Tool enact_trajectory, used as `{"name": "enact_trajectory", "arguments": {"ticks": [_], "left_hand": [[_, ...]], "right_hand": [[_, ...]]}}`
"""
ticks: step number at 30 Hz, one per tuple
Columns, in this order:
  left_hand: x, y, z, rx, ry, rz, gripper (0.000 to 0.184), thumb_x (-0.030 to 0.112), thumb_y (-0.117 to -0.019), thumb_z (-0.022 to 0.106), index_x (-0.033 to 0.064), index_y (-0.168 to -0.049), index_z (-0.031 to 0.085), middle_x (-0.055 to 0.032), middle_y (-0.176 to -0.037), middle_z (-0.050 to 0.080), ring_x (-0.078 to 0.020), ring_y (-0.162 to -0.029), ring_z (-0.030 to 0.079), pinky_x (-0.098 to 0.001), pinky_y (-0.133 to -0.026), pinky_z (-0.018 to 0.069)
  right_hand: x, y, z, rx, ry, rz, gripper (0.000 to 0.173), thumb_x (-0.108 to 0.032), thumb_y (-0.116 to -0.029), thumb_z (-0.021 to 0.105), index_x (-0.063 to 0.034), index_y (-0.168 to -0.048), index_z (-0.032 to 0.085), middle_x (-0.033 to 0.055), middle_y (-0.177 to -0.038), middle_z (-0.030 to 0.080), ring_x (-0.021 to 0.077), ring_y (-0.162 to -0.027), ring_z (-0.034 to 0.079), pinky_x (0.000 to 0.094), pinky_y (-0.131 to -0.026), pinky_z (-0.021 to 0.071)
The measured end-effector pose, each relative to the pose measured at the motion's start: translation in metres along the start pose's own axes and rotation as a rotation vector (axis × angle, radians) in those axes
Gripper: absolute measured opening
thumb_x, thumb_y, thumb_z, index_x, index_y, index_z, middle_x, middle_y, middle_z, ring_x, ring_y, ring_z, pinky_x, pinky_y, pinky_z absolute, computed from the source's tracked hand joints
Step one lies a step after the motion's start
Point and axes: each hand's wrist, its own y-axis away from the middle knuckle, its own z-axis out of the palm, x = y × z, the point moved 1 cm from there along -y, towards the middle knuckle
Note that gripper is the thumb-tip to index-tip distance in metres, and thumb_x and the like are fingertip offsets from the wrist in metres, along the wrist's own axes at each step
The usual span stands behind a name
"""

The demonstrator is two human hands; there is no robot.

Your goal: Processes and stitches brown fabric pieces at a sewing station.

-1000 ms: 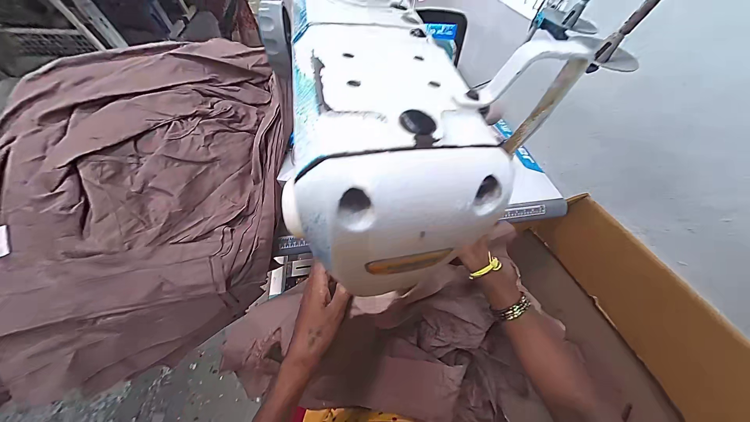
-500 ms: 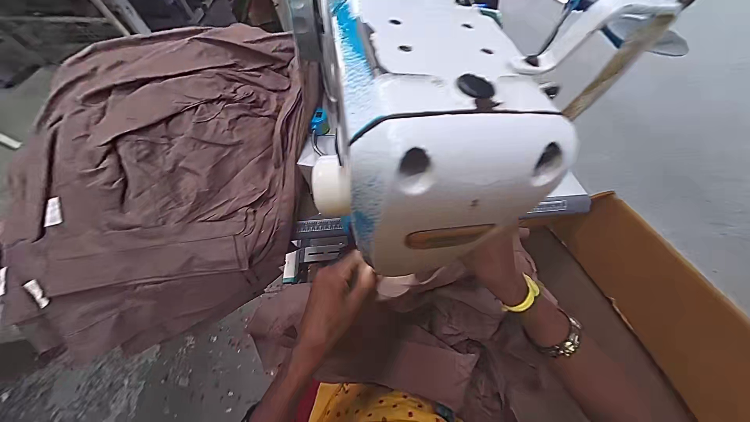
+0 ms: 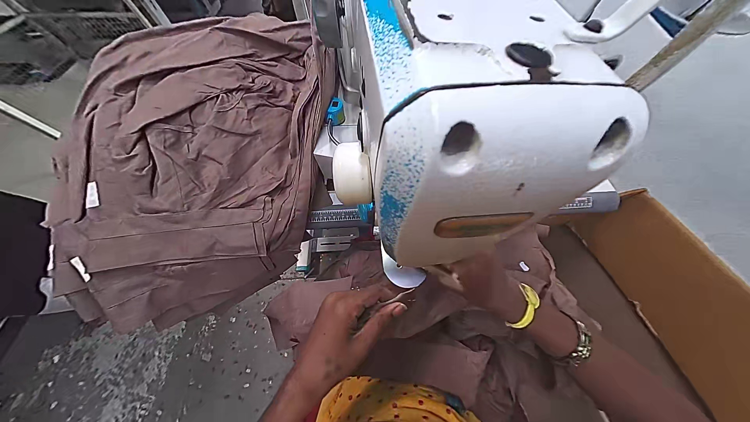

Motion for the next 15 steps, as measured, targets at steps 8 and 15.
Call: {"name": "enact_trajectory", "arguments": {"ticks": [8,15], "left_hand": [[-0.007,0.021,0.004,-0.026,0.038,-0.061,0.035,0.038,-0.1020,0.059,0.0079,-0.094,0.075,0.0037,-0.069,0.065,0.0065,-0.059,0.052,-0.0103,-0.057,0.0425],[-0.010,0.026,0.012,-0.113,0.030,-0.042,0.035,0.039,-0.1033,0.057,0.0105,-0.097,0.076,0.0041,-0.072,0.067,0.0056,-0.061,0.054,-0.0119,-0.059,0.0454]], "right_hand": [[0.024,0.025,-0.019,0.052,-0.479,0.743,0.010,-0.011,-0.0921,0.068,-0.0035,-0.097,0.072,-0.0105,-0.085,0.071,-0.0141,-0.070,0.059,0.0065,-0.065,0.0502],[0.023,0.027,-0.018,-0.152,-0.310,0.741,0.013,-0.017,-0.0950,0.066,-0.0077,-0.098,0.075,-0.0010,-0.087,0.073,-0.0005,-0.078,0.065,0.0199,-0.074,0.0537]]}}
